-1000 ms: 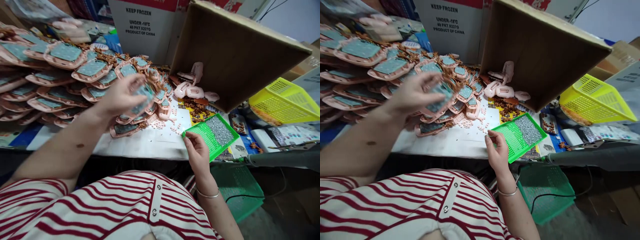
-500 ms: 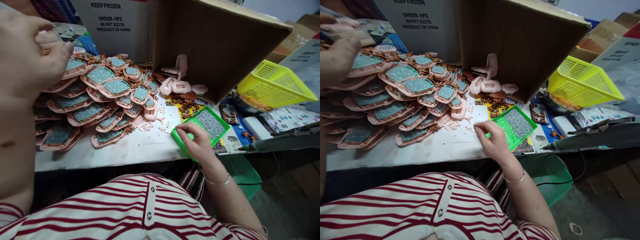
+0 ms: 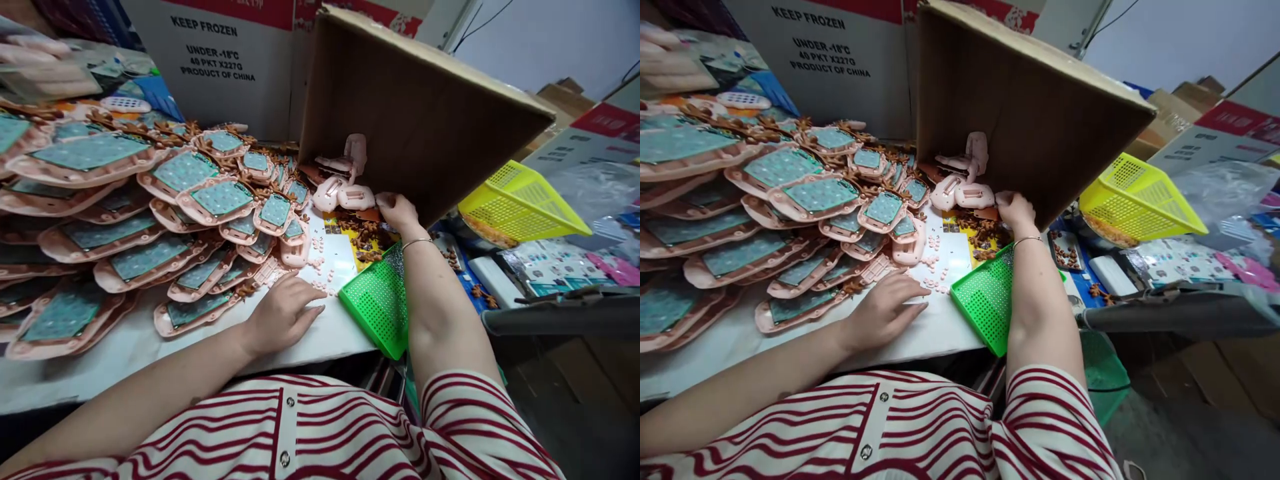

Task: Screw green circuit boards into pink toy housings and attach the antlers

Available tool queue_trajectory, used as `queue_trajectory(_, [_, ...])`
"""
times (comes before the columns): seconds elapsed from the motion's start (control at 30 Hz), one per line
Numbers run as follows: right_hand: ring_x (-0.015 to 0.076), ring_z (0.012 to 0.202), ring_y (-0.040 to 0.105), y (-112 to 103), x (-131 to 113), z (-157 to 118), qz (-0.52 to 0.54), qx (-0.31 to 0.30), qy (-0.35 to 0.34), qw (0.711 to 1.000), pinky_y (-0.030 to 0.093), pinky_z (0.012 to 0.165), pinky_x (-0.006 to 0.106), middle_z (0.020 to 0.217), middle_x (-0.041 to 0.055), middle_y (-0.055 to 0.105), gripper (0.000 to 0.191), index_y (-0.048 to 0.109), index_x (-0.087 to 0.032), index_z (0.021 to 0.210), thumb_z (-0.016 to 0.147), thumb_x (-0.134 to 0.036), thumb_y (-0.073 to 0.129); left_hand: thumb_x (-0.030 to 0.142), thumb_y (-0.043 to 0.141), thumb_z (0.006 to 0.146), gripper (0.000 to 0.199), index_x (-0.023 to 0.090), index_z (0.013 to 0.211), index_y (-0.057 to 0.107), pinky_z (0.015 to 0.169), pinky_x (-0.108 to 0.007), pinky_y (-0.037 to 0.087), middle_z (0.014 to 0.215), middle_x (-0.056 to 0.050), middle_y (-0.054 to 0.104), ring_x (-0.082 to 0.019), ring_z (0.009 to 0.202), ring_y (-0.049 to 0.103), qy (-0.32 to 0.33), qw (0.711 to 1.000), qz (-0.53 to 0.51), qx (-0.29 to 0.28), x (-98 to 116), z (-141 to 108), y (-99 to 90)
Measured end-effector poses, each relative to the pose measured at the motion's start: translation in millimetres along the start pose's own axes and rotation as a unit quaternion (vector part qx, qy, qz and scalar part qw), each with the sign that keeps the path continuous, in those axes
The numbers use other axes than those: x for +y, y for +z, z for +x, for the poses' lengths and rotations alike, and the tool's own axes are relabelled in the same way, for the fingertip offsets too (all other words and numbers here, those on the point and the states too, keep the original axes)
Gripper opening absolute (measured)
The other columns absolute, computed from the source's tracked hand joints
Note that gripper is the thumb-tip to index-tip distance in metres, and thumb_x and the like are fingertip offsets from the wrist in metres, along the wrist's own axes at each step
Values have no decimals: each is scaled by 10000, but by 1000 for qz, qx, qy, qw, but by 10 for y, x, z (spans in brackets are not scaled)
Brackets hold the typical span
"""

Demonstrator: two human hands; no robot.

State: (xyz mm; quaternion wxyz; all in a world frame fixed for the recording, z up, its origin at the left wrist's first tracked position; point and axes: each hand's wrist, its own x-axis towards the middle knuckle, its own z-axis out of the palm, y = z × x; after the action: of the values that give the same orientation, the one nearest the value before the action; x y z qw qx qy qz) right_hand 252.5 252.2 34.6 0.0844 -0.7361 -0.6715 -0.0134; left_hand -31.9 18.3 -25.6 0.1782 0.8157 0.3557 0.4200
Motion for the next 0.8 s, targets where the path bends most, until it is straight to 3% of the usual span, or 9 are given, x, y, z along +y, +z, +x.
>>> queue_trajectory(0.17, [415, 1208, 584, 8, -56, 29, -47, 3, 16, 999, 447, 1000, 510, 1261, 270, 669, 558, 648, -86, 1220, 835, -481, 564, 239, 590, 926, 176, 151, 1027, 706, 856, -395, 527, 919, -108, 763, -219, 868, 693, -66, 995, -70, 22, -52, 43, -51])
queue_trajectory(0.37, [397, 1185, 598, -68, -23, -91, -68, -18, 40, 997, 476, 971, 499, 1298, 249, 644, 571, 607, -128, 1303, 850, -470, 548, 270, 604, 912, 184, 186, 1014, 731, 891, -386, 531, 984, -98, 775, -226, 940, 708, -130, 984, -122, 12, -65, 56, -66])
queue_trajectory(0.53, [278, 1117, 632, -128, 97, -159, -65, -40, 12, 997, 494, 947, 377, 1291, 169, 660, 514, 560, -165, 1379, 896, -323, 483, 311, 614, 903, 202, 204, 1015, 745, 902, -375, 538, 1021, -88, 776, -231, 979, 707, -174, 974, -147, 7, -78, 72, -84])
queue_trajectory(0.67, [341, 1234, 547, -115, 145, -226, -103, -13, -4, 995, 452, 992, 453, 1446, 223, 528, 663, 422, -159, 1489, 838, -214, 534, 319, 600, 912, 225, 191, 1027, 745, 893, -364, 533, 1024, -94, 775, -226, 971, 709, -183, 971, -157, 1, -76, 71, -71])
queue_trajectory(0.8, [340, 1200, 544, -62, 113, -264, -133, -13, -54, 990, 407, 991, 471, 1380, 191, 600, 542, 534, -192, 1390, 849, -221, 526, 329, 594, 915, 237, 179, 1018, 746, 883, -365, 531, 1009, -100, 776, -224, 945, 713, -185, 970, -156, -9, -91, 87, -65])
